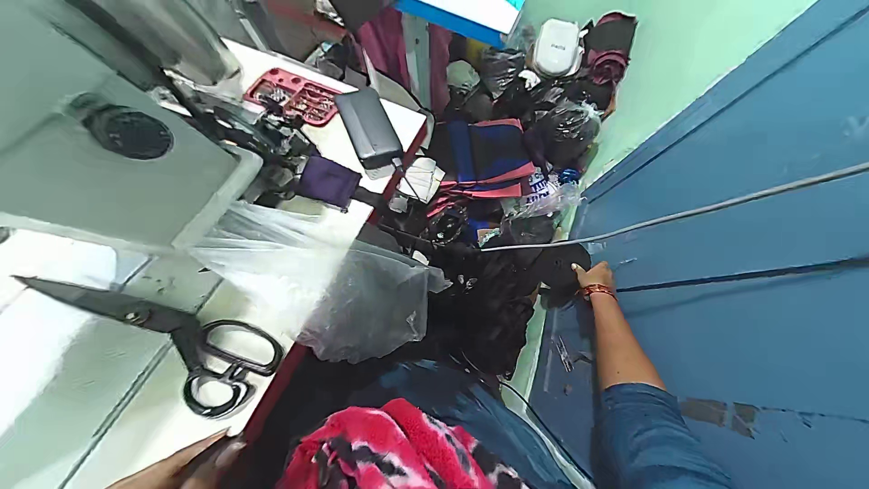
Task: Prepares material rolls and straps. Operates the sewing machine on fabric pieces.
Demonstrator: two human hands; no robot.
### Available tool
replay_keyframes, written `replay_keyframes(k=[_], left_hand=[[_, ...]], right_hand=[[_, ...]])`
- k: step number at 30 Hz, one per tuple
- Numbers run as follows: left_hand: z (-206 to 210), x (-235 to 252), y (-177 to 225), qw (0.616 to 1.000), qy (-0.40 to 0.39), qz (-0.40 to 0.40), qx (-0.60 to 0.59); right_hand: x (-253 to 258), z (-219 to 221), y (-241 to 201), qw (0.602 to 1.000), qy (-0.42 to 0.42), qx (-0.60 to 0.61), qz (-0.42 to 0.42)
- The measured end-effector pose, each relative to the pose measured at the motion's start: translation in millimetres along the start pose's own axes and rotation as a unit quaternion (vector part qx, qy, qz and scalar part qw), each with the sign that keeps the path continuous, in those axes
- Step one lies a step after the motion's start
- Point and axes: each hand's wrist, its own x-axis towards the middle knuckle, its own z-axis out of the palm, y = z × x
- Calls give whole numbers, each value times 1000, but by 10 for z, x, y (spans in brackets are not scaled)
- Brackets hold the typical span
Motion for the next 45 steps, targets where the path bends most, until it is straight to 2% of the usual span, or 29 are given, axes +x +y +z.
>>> replay_keyframes(k=[3,5,7,8,10,12,14,15,16,17,20,22,24,27,30,32,34,37,40,42,45], left_hand=[[20,69,147,998,12,9,-56],[-38,116,242,994,21,19,-104],[-121,135,299,987,32,51,-147],[-170,135,323,985,41,64,-154],[-232,113,361,981,60,83,-165],[-225,80,422,980,68,112,-149],[-210,19,497,979,101,144,-100],[-224,-32,551,977,133,151,-71],[-272,-98,602,973,172,150,-37],[-357,-167,631,965,218,149,1],[-795,-392,529,918,373,107,83],[-1090,-549,342,885,462,17,62],[-1281,-695,108,846,523,-101,-20],[-1354,-848,-212,794,554,-218,-128],[-1293,-857,-431,763,562,-255,-194],[-1268,-841,-540,753,561,-262,-221],[-1271,-834,-638,747,559,-268,-239],[-1235,-836,-743,750,538,-278,-266],[-1153,-840,-780,754,512,-291,-289],[-1099,-845,-781,763,492,-297,-297],[-1045,-882,-750,785,455,-294,-302]], right_hand=[[-261,-11,-336,975,-166,-76,-126],[-607,56,-577,914,-307,-75,-254],[-1206,7,-886,831,-404,-67,-377],[-1544,-21,-1037,791,-422,-44,-442],[-2242,-42,-1290,703,-403,60,-583],[-2934,-3,-1508,569,-388,196,-698],[-3608,11,-1681,427,-433,277,-744],[-3905,8,-1724,372,-480,294,-738],[-4153,18,-1729,340,-526,301,-719],[-4343,42,-1711,329,-561,292,-701],[-4563,91,-1684,369,-587,178,-698],[-4483,195,-1712,412,-562,105,-710],[-4302,347,-1724,465,-526,74,-709],[-3996,473,-1690,539,-475,63,-692],[-3726,430,-1654,596,-448,53,-665],[-3567,276,-1658,617,-425,39,-661],[-3393,87,-1678,624,-401,5,-671],[-3201,-193,-1713,616,-368,-144,-681],[-3261,-215,-1747,609,-333,-246,-677],[-3484,-92,-1786,601,-295,-195,-717],[-3974,347,-1922,534,-254,-27,-806]])
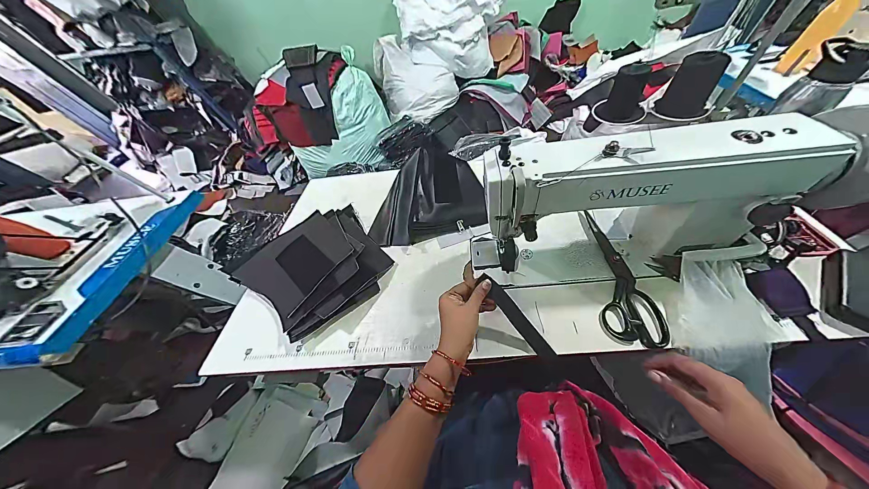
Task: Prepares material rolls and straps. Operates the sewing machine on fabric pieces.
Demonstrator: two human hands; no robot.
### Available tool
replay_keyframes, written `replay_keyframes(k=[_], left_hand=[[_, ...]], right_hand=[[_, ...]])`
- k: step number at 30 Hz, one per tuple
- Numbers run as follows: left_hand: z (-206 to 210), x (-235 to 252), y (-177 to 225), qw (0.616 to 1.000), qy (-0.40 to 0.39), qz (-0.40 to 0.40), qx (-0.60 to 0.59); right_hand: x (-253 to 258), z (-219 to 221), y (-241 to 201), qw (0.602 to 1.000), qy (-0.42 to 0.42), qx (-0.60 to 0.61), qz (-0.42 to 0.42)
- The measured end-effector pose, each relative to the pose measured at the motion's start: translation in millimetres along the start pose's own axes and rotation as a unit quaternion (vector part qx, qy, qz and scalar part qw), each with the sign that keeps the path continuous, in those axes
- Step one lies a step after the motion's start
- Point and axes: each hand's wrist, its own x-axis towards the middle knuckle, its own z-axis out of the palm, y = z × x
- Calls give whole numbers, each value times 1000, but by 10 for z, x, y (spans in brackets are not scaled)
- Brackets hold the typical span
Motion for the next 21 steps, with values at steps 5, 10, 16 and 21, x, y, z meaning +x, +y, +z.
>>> replay_keyframes(k=[5,10,16,21], left_hand=[[-42,-130,39,999,-41,6,13],[-167,-191,65,998,-56,27,31],[-255,-175,24,997,-55,20,41],[-210,-122,11,998,-58,2,11]], right_hand=[[933,757,-706,985,-9,151,-84],[1309,1255,-1148,947,-35,318,-24],[1257,1405,-1164,939,13,342,-14],[1161,1437,-1066,961,83,252,-81]])
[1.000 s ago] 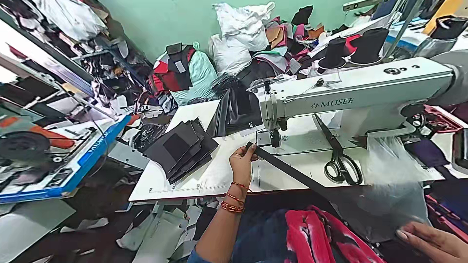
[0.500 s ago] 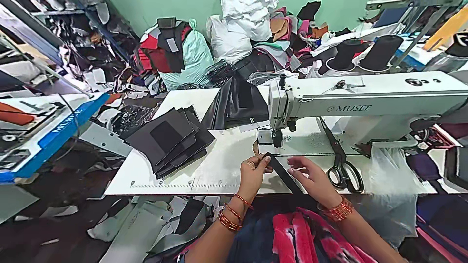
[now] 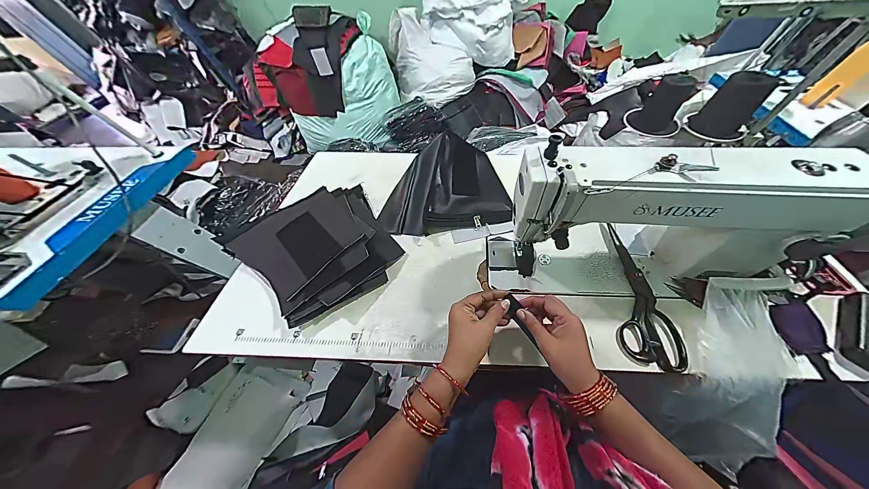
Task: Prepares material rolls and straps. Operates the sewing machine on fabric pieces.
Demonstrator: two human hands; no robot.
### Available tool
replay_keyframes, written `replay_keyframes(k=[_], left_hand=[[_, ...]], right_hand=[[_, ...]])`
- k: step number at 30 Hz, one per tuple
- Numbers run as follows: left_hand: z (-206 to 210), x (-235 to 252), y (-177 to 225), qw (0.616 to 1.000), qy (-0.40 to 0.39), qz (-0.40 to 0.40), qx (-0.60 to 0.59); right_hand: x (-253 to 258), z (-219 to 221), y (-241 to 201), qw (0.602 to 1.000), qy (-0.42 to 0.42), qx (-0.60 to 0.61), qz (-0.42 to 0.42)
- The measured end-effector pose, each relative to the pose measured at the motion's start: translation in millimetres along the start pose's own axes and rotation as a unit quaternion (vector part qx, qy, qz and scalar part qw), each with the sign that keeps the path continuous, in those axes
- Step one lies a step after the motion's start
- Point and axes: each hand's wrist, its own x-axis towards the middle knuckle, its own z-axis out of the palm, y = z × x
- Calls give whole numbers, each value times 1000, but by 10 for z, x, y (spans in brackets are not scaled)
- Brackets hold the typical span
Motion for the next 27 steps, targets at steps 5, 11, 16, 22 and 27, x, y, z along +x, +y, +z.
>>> replay_keyframes(k=[5,11,16,22,27], left_hand=[[62,7,17,1000,4,-23,-19],[95,-3,71,999,8,-39,-33],[88,4,101,999,-1,-48,-19],[79,-17,154,998,-16,-57,-30],[50,-6,85,998,-40,-40,7]], right_hand=[[-75,12,61,977,41,-134,-160],[-131,32,123,932,58,-239,-268],[-168,44,122,921,53,-270,-275],[-174,53,102,921,53,-280,-265],[-185,72,101,910,53,-310,-269]])
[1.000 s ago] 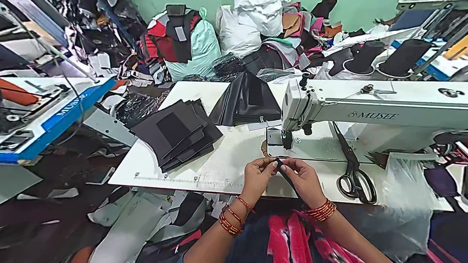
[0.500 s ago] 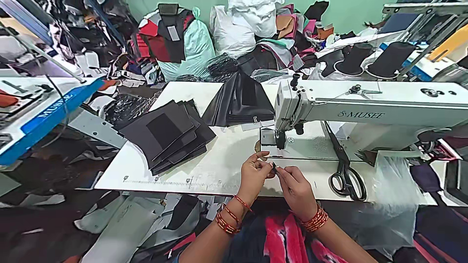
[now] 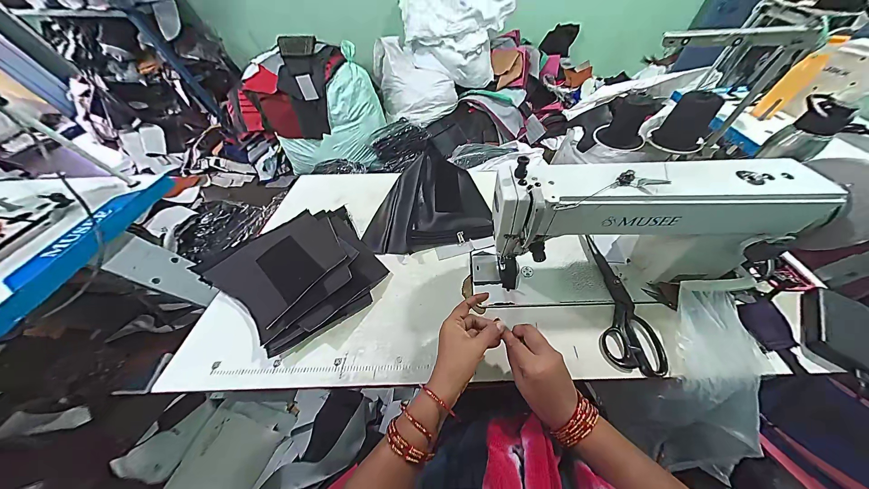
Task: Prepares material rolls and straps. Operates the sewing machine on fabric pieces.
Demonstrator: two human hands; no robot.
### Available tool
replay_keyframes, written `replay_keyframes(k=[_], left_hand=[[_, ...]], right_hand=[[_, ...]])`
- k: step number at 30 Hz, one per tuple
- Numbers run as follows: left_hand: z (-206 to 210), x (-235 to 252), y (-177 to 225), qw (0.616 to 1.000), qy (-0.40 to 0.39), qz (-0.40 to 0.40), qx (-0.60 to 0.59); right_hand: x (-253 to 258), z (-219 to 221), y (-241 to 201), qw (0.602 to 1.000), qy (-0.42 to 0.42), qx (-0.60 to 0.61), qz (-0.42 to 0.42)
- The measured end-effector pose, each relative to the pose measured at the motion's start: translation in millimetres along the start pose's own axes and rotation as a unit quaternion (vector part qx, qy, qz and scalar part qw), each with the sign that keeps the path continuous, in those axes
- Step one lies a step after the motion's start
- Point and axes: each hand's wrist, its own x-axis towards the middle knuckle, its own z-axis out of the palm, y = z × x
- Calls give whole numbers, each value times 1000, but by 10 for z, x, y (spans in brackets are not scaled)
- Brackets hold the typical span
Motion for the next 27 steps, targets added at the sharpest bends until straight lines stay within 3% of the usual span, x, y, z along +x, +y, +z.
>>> replay_keyframes(k=[4,8,11,14,18,23,27], left_hand=[[-30,58,-42,1000,11,-17,1],[-109,158,-112,998,50,2,42],[-141,197,-182,995,61,9,74],[-162,190,-219,995,60,16,75],[-153,291,-245,996,44,21,71],[14,675,-194,993,-26,42,104],[130,939,-165,987,-53,35,150]], right_hand=[[-21,27,28,999,-16,37,11],[230,13,229,988,-95,98,74],[487,100,457,974,-218,25,52],[741,80,634,923,-361,-31,127],[840,-5,981,913,-331,-64,230],[777,15,1036,927,-297,-22,228],[678,99,1017,932,-224,94,269]])
